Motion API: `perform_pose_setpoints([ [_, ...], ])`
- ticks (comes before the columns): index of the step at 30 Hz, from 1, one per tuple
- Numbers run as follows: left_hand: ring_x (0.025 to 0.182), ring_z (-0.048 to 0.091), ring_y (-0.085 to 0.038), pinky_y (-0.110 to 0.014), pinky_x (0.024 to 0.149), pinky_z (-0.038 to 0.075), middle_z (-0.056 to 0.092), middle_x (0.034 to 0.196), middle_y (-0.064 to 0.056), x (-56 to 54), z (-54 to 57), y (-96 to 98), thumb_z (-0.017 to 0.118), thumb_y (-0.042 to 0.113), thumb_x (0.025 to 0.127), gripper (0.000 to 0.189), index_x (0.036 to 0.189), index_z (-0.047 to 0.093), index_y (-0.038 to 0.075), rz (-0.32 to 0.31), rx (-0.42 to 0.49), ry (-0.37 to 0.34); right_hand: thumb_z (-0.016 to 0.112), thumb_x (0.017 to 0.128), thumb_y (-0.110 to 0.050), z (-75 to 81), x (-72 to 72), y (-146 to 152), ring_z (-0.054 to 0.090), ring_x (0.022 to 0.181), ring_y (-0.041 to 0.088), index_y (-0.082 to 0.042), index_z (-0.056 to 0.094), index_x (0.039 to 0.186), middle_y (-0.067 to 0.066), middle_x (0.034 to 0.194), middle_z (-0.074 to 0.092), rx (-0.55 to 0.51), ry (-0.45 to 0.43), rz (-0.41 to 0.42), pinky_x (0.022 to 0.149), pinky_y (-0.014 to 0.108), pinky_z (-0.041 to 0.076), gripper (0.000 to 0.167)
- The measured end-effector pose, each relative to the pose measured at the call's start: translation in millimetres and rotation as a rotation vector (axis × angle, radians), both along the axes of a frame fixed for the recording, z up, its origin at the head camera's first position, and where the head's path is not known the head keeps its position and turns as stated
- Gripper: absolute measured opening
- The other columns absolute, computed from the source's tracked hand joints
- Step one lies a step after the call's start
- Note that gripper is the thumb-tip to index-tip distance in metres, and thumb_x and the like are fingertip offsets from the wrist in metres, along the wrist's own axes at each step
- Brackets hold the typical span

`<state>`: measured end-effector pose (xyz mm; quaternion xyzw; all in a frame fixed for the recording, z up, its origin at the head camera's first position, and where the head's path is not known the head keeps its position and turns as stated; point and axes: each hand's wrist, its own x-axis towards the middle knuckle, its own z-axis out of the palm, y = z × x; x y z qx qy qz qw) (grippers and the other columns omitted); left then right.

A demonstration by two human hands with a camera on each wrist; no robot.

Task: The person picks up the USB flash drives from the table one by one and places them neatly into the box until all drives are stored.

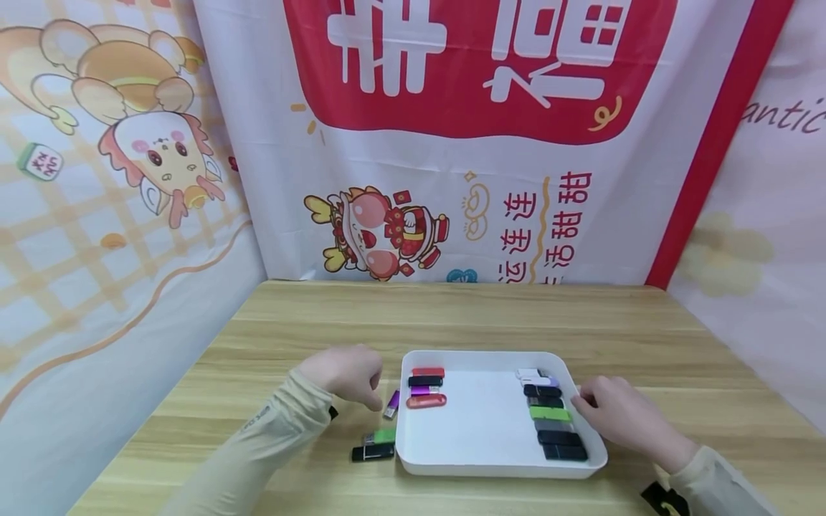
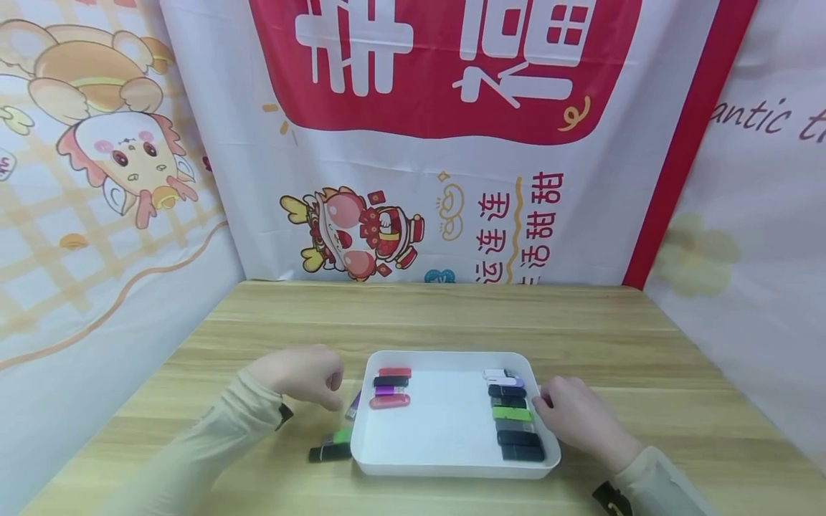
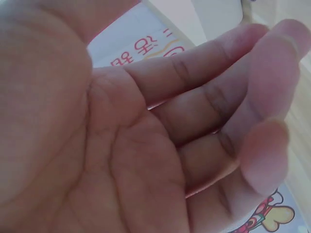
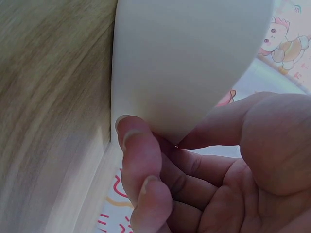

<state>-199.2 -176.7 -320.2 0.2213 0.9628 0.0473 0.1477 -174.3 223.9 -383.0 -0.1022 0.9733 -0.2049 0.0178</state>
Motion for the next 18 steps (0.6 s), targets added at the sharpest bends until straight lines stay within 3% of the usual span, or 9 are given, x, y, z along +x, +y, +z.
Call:
perform_pose_setpoints([
  [8,0.052,0.041,-0.008,-0.025,0.049,0.033,0.049,0.059,0.005,0.7,-8.3,8.7,0.084,0.035,0.075,0.035,0.064,0.057,0.015,0.003,0.008,0.020,0.064,0.093,-0.014,0.7,-0.7,0.7,0.047,0.051,0.014,-0.010,0.067,0.078,0.000,0.058,0.050,0.004,-0.008,-0.008,0.046,0.028,0.038,0.016],
  [14,0.046,0.035,-0.006,-0.023,0.043,0.027,0.041,0.052,0.007,-2.0,-16.2,11.4,0.082,0.037,0.076,0.041,0.057,0.052,0.016,-0.043,-0.027,0.071,0.063,0.093,-0.014,0.1,-0.7,1.0,0.047,0.051,0.014,-0.011,0.065,0.075,0.000,0.058,0.049,0.017,-0.011,-0.007,0.046,0.028,0.037,0.018],
  [18,0.048,0.037,-0.007,-0.023,0.044,0.028,0.044,0.054,0.006,-2.7,-19.5,13.3,0.080,0.039,0.077,0.041,0.058,0.052,0.016,-0.050,-0.042,0.087,0.063,0.093,-0.014,-0.9,-0.3,1.3,0.046,0.051,0.014,-0.012,0.064,0.074,0.000,0.057,0.049,0.018,-0.007,-0.004,0.046,0.028,0.037,0.019],
])
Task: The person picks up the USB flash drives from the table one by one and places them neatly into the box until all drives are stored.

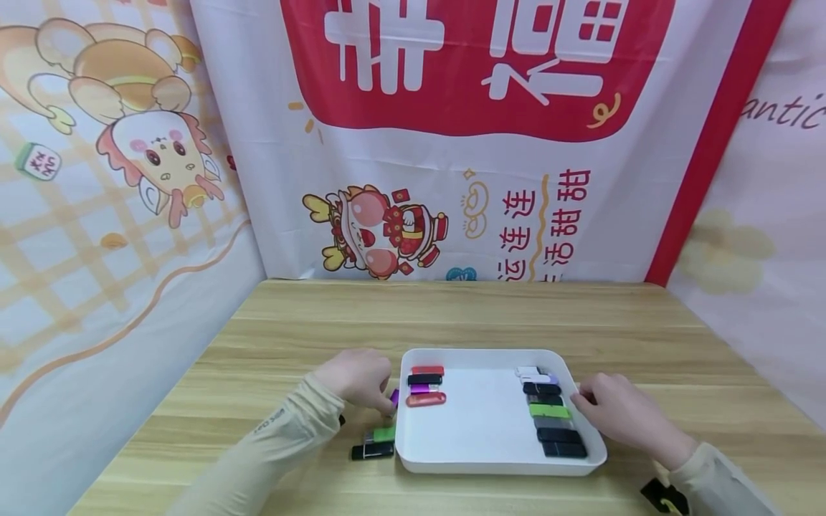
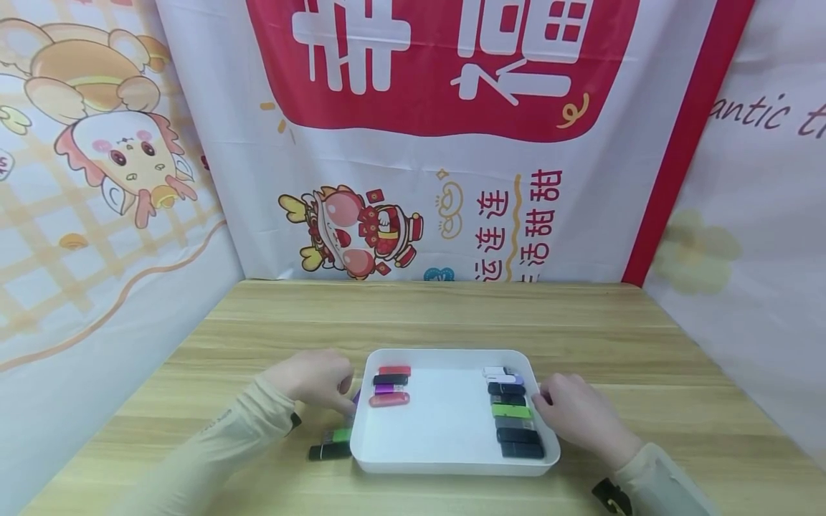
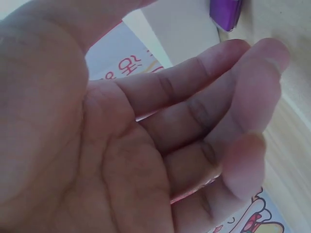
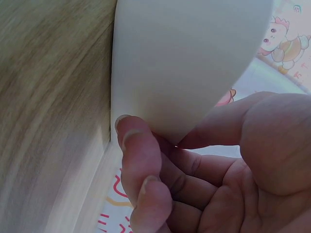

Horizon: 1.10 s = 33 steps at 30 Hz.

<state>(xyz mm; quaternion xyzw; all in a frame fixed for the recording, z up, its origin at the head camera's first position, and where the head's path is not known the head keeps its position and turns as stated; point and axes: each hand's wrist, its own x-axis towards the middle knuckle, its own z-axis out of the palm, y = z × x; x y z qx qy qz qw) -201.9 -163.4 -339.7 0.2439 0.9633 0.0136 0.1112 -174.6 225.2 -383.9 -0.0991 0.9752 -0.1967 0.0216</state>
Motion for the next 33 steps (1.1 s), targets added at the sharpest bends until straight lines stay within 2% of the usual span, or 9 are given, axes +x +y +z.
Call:
perform_pose_setpoints([
  [8,0.047,0.037,-0.007,-0.022,0.044,0.030,0.045,0.053,0.006,-3.7,-5.8,2.1,0.078,0.044,0.078,0.043,0.057,0.053,0.017,0.006,-0.028,-0.004,0.063,0.094,-0.015,-1.0,0.7,0.4,0.047,0.051,0.014,-0.012,0.064,0.075,0.000,0.058,0.049,-0.004,-0.010,-0.012,0.046,0.028,0.037,0.018],
  [13,0.047,0.038,-0.007,-0.022,0.045,0.030,0.043,0.053,0.006,-3.7,-7.2,3.8,0.078,0.041,0.078,0.042,0.056,0.052,0.017,0.001,-0.032,0.004,0.063,0.093,-0.014,-1.1,1.1,0.3,0.047,0.052,0.014,-0.011,0.065,0.076,0.000,0.058,0.049,-0.005,-0.007,-0.010,0.046,0.028,0.037,0.017],
  [21,0.048,0.040,-0.006,-0.023,0.046,0.033,0.046,0.052,0.006,-2.6,-10.5,4.6,0.077,0.035,0.079,0.038,0.057,0.052,0.016,-0.039,-0.018,0.035,0.063,0.093,-0.014,0.1,0.4,-0.5,0.047,0.052,0.014,-0.012,0.065,0.076,0.000,0.058,0.049,-0.008,-0.003,-0.005,0.046,0.028,0.037,0.018],
  [33,0.051,0.048,-0.008,-0.026,0.050,0.043,0.054,0.058,0.006,-1.1,-15.9,8.0,0.078,0.028,0.078,0.028,0.064,0.056,0.018,-0.013,0.012,0.038,0.063,0.094,-0.015,-0.9,0.4,-0.2,0.046,0.051,0.015,-0.012,0.064,0.074,0.000,0.057,0.048,-0.011,-0.008,-0.009,0.046,0.028,0.036,0.020],
])
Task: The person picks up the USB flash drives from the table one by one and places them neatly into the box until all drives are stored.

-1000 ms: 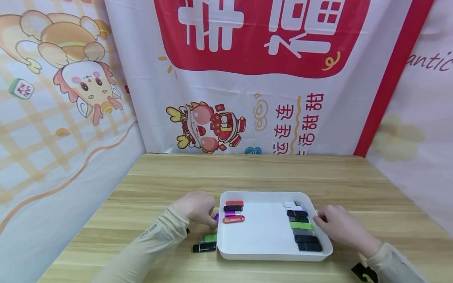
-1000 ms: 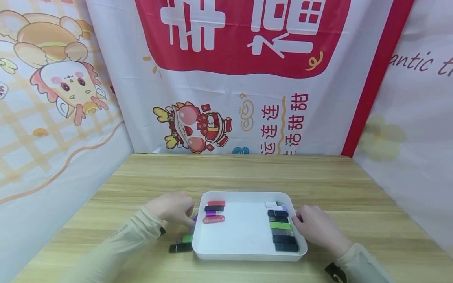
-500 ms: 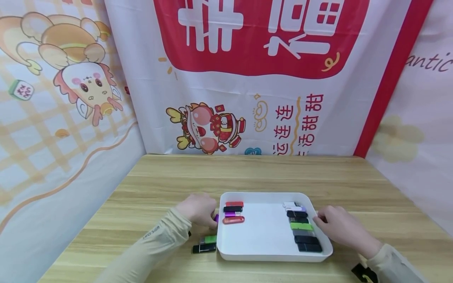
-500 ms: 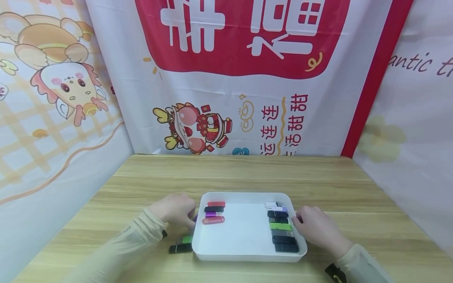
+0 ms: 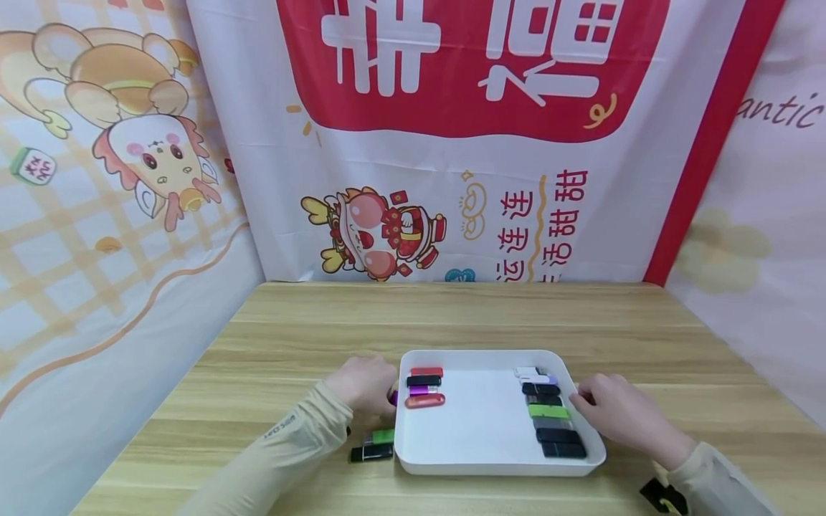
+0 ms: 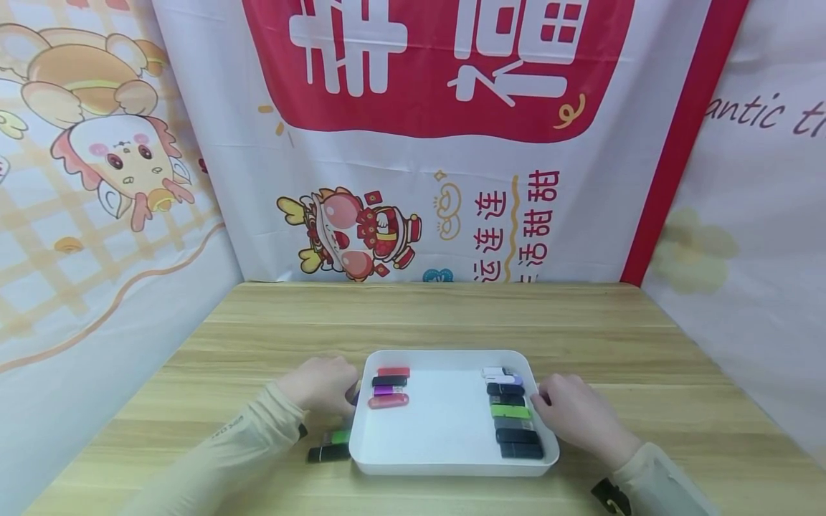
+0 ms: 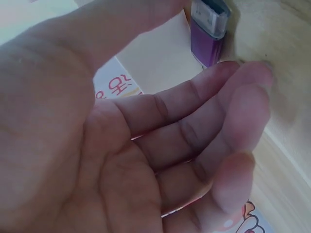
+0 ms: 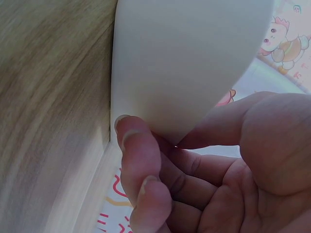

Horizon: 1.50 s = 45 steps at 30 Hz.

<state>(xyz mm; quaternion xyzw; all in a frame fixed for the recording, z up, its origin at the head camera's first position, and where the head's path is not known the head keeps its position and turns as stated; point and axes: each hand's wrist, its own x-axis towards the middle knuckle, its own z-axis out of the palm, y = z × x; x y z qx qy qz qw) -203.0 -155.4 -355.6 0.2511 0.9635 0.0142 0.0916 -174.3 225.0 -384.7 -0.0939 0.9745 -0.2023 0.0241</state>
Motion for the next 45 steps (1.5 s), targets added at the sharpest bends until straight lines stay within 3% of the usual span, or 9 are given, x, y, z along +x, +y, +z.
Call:
perform_pose_setpoints([
  [18,0.054,0.051,-0.010,-0.028,0.053,0.046,0.054,0.061,0.006,-0.8,-4.2,2.4,0.080,0.022,0.077,0.021,0.070,0.062,0.017,0.013,0.008,0.015,0.063,0.094,-0.015,1.2,1.6,-1.4,0.047,0.051,0.014,-0.013,0.062,0.073,0.000,0.058,0.048,-0.002,0.009,0.004,0.046,0.029,0.037,0.021],
  [28,0.052,0.048,-0.009,-0.026,0.051,0.043,0.053,0.060,0.005,-0.7,-3.3,1.5,0.080,0.017,0.078,0.027,0.066,0.055,0.017,0.002,-0.002,0.013,0.063,0.094,-0.015,3.7,0.5,-0.7,0.047,0.052,0.015,-0.011,0.066,0.077,0.001,0.058,0.049,-0.011,0.000,0.003,0.047,0.029,0.038,0.018],
  [45,0.049,0.041,-0.007,-0.026,0.048,0.038,0.048,0.056,0.006,0.4,-1.7,-0.3,0.078,0.022,0.076,0.032,0.061,0.050,0.017,-0.021,-0.091,0.031,0.062,0.095,-0.016,1.5,1.1,0.8,0.047,0.052,0.015,-0.012,0.064,0.075,0.000,0.058,0.048,-0.004,0.012,0.012,0.047,0.028,0.037,0.020],
])
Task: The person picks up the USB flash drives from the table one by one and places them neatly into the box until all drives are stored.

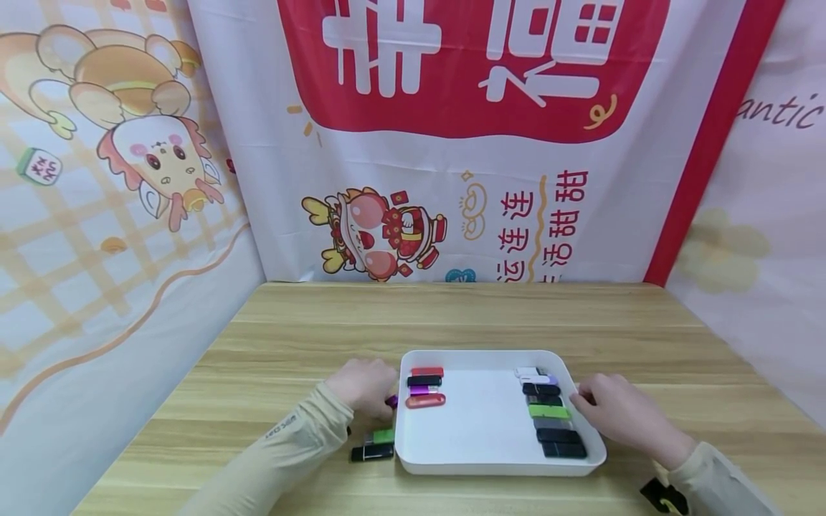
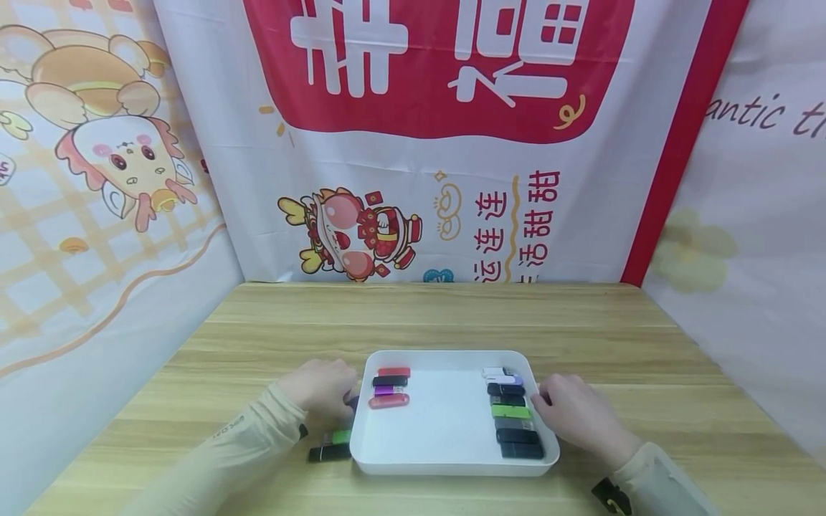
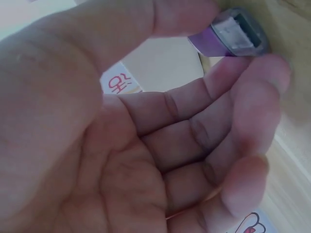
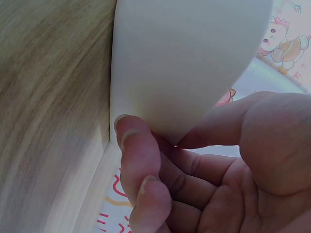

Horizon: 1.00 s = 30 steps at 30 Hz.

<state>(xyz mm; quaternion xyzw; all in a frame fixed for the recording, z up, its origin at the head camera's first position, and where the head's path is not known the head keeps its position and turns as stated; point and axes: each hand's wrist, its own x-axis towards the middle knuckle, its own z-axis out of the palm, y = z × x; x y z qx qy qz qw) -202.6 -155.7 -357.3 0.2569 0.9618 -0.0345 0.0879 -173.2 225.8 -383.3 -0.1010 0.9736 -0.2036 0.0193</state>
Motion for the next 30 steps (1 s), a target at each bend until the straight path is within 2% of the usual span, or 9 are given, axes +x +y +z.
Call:
perform_pose_setpoints([
  [7,0.056,0.046,-0.009,-0.026,0.051,0.042,0.052,0.065,0.005,-0.9,6.2,-4.4,0.079,0.025,0.079,0.026,0.071,0.055,0.017,0.043,0.030,-0.034,0.063,0.094,-0.015,0.5,0.7,-0.9,0.047,0.052,0.015,-0.012,0.065,0.076,0.000,0.058,0.049,-0.003,-0.012,-0.009,0.047,0.028,0.037,0.018],
  [14,0.056,0.045,-0.011,-0.030,0.052,0.042,0.051,0.065,0.004,0.4,21.1,-13.4,0.077,0.029,0.082,0.029,0.069,0.053,0.017,0.070,0.032,0.035,0.062,0.095,-0.016,0.2,0.5,0.5,0.047,0.052,0.015,-0.011,0.066,0.078,0.000,0.059,0.048,-0.003,-0.003,0.005,0.047,0.029,0.037,0.018],
  [17,0.053,0.044,-0.010,-0.029,0.050,0.042,0.051,0.063,0.003,0.0,25.9,-17.2,0.077,0.027,0.081,0.029,0.068,0.053,0.016,0.087,0.055,0.038,0.062,0.095,-0.015,-0.2,0.3,0.3,0.047,0.053,0.015,-0.011,0.066,0.079,0.000,0.060,0.049,-0.004,-0.007,-0.002,0.047,0.029,0.037,0.017],
  [22,0.049,0.043,-0.009,-0.027,0.048,0.041,0.050,0.059,0.003,-1.1,30.2,-20.0,0.078,0.023,0.079,0.029,0.065,0.053,0.016,0.082,0.093,0.046,0.062,0.095,-0.015,-0.9,0.4,0.5,0.047,0.052,0.015,-0.012,0.066,0.077,0.000,0.059,0.049,-0.003,-0.005,-0.004,0.047,0.029,0.037,0.018],
  [26,0.046,0.039,-0.007,-0.024,0.044,0.035,0.045,0.054,0.005,-1.4,31.9,-19.7,0.076,0.021,0.078,0.031,0.061,0.051,0.016,0.064,0.130,0.046,0.062,0.095,-0.016,-0.5,0.2,0.3,0.047,0.052,0.015,-0.012,0.065,0.076,0.000,0.058,0.048,-0.001,-0.002,-0.002,0.047,0.029,0.037,0.019],
  [30,0.045,0.033,-0.005,-0.023,0.043,0.029,0.038,0.050,0.007,-1.5,33.4,-19.0,0.075,0.019,0.076,0.034,0.057,0.047,0.017,0.023,0.133,0.107,0.062,0.094,-0.016,0.4,-0.3,-0.9,0.047,0.052,0.014,-0.013,0.064,0.075,0.000,0.058,0.049,0.001,-0.012,-0.012,0.046,0.028,0.037,0.020],
])
